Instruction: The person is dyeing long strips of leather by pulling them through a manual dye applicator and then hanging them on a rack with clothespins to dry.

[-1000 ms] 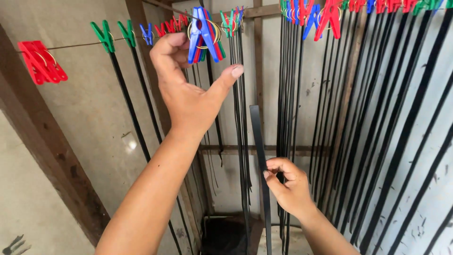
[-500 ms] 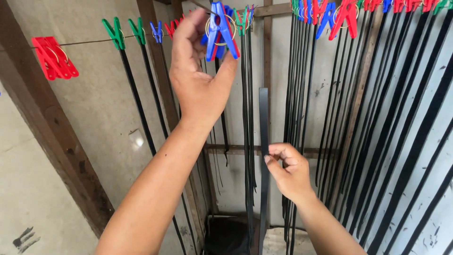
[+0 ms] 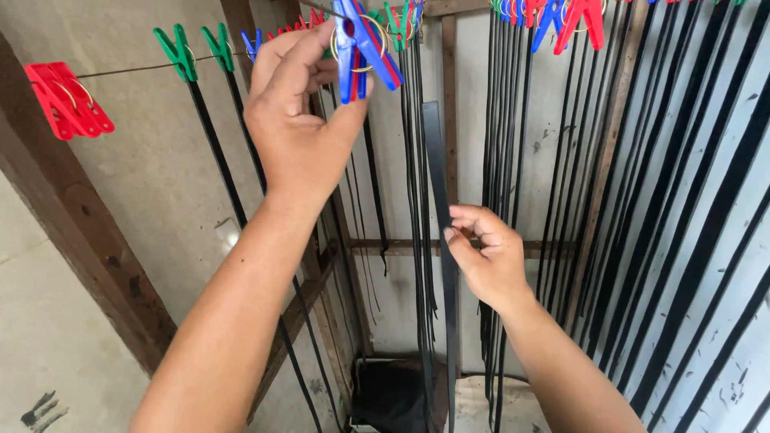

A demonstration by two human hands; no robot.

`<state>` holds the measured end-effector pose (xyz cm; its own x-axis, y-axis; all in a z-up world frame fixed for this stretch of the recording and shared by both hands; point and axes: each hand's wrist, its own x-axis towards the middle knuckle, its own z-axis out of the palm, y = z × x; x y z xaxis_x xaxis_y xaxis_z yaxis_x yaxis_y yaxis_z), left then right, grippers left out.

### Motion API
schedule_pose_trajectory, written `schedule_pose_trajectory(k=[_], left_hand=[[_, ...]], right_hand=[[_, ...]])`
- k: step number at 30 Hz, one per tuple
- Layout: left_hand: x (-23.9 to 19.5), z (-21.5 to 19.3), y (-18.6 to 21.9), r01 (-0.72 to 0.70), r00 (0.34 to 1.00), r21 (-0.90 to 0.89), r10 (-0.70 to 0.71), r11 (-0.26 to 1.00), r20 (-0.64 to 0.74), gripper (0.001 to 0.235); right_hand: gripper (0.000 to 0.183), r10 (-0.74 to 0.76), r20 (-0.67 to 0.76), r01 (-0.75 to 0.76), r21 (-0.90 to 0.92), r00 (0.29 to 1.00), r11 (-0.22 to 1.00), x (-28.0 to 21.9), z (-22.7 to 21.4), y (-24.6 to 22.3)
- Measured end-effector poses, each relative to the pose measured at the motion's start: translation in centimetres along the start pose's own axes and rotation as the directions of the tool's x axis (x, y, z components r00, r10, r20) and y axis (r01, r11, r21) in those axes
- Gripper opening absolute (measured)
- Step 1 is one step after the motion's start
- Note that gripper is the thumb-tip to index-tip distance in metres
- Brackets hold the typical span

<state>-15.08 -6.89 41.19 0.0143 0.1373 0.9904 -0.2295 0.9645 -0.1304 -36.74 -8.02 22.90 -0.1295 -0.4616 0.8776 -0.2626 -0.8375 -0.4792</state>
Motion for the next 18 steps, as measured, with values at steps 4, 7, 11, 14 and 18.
schedule_pose_trajectory(k=[4, 7, 11, 14, 18], left_hand=[[1.2, -1.8, -0.8, -0.005, 0.989, 0.194, -0.024, 0.981, 0.147, 0.060], [2.9, -2.7, -0.2, -0.193, 0.950, 0.174, 0.139, 0.966, 0.281, 0.027], [5.6, -4.3, 0.5, -0.405, 0.855, 0.277, 0.254, 0.871, 0.453, 0.021], [6.9, -4.9, 0.5, -0.487, 0.812, 0.470, 0.184, 0.736, 0.553, 0.035], [8.4, -5.3, 1.6, -0.471, 0.782, 0.582, 0.008, 0.663, 0.623, 0.033]], right_hand=[[0.035, -0.058, -0.010, 0.058, -0.024, 0.998, 0.998, 0.8, 0.0, -0.6], [0.041, -0.147, 0.015, 0.147, -0.009, 0.989, 0.989, 1.5, -0.1, -0.4], [0.045, -0.176, -0.014, 0.175, -0.060, 0.984, 0.983, 2.3, 0.2, -1.0], [0.046, -0.248, -0.020, 0.246, -0.072, 0.969, 0.967, 3.0, 0.1, -1.2], [0.045, -0.332, -0.038, 0.319, -0.189, 0.943, 0.929, 4.0, 0.0, -2.0]])
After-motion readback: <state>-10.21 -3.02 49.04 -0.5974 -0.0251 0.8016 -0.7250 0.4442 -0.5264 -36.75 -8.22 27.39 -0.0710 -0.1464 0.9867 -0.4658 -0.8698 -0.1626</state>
